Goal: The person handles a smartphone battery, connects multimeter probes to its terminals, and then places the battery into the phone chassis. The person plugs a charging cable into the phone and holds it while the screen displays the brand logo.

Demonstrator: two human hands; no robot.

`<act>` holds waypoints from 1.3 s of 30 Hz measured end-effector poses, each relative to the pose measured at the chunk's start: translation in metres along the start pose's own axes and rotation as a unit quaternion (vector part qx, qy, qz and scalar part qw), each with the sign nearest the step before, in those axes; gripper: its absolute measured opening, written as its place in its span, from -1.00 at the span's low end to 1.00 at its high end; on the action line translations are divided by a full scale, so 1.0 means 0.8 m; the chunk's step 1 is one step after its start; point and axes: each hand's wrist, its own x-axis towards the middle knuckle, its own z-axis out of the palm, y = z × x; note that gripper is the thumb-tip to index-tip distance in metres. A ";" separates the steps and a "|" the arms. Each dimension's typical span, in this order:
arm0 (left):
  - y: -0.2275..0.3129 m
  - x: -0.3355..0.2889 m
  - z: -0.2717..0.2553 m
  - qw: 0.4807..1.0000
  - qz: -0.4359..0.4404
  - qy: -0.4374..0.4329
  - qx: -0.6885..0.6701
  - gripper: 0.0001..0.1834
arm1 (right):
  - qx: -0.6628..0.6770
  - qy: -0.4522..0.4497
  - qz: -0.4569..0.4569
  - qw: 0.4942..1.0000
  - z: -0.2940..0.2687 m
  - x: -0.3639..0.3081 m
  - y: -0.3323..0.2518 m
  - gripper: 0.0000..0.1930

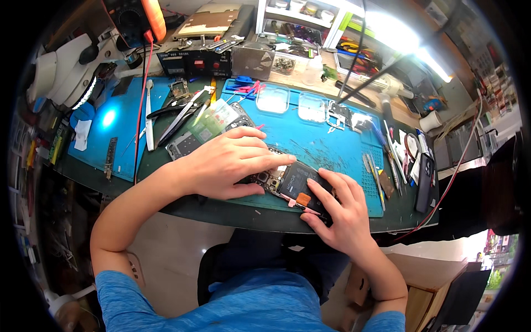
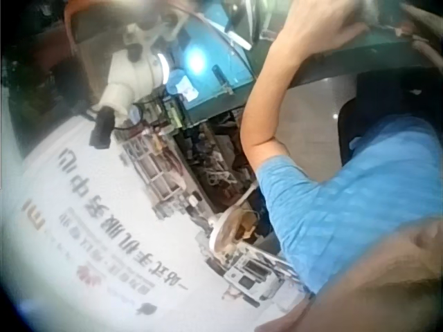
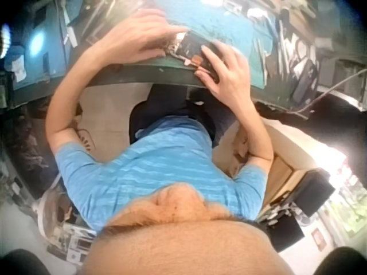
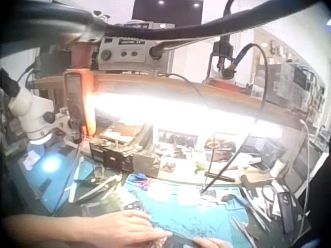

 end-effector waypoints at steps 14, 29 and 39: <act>0.178 -0.051 0.102 0.906 -0.062 0.253 -0.333 -0.70 | 0.394 0.281 0.494 0.722 0.135 -0.306 0.041 -0.78; 0.252 0.051 0.345 0.849 -0.208 -0.145 -0.463 -0.41 | 0.117 0.287 0.521 0.795 0.189 -0.378 0.221 -0.77; 0.329 0.171 0.338 0.849 -0.102 -0.058 -0.515 -0.78 | -0.031 0.349 0.449 0.822 0.109 -0.398 0.033 -0.77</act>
